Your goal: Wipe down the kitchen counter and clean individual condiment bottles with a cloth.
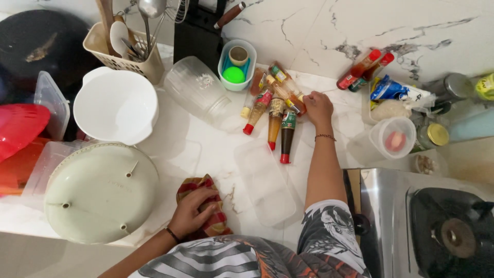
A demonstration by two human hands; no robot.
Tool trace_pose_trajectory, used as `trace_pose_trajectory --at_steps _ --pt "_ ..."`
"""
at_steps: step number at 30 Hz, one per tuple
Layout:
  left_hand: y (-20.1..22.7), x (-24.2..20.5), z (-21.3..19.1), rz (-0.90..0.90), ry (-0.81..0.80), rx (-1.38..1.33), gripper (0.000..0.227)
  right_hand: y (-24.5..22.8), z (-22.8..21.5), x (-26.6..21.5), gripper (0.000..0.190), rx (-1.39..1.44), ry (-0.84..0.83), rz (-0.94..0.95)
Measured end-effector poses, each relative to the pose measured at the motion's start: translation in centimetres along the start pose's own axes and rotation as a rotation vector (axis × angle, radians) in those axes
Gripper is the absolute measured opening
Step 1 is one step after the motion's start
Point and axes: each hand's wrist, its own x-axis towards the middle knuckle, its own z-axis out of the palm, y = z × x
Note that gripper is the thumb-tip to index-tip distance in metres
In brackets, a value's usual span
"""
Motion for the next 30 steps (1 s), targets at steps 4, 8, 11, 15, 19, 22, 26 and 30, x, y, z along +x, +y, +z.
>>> trace_pose_trajectory --at_steps 4,8,11,15,19,22,26,30 --pt "0.2 -0.2 0.0 0.027 0.024 -0.007 0.037 -3.0 -1.5 -0.5 0.030 -0.004 -0.090 0.151" --pt "0.0 -0.2 0.1 0.032 0.050 -0.037 0.036 -4.8 -2.5 -0.7 0.024 0.299 0.021 0.298" --pt "-0.4 -0.2 0.4 0.056 0.062 -0.044 0.036 -6.8 -4.2 -1.5 0.020 0.466 0.157 0.295" --pt "-0.3 -0.5 0.3 0.086 0.069 -0.112 0.039 -11.6 -8.7 -3.3 0.021 0.565 0.307 0.286" --pt "-0.4 -0.4 -0.2 0.120 0.037 -0.117 0.040 -16.2 -14.9 -6.4 0.021 0.545 0.453 0.120" --pt "-0.5 -0.6 -0.3 0.146 0.031 -0.159 0.042 -19.8 -19.6 -9.7 0.020 0.510 0.492 0.075" --pt "-0.8 -1.3 -0.4 0.240 0.073 -0.120 0.061 -23.8 -23.2 -15.1 0.019 0.583 0.414 -0.063" --pt "2.4 -1.5 -1.7 0.423 0.187 -0.110 0.090 -28.5 -22.2 -20.5 0.019 0.809 0.230 -0.024"
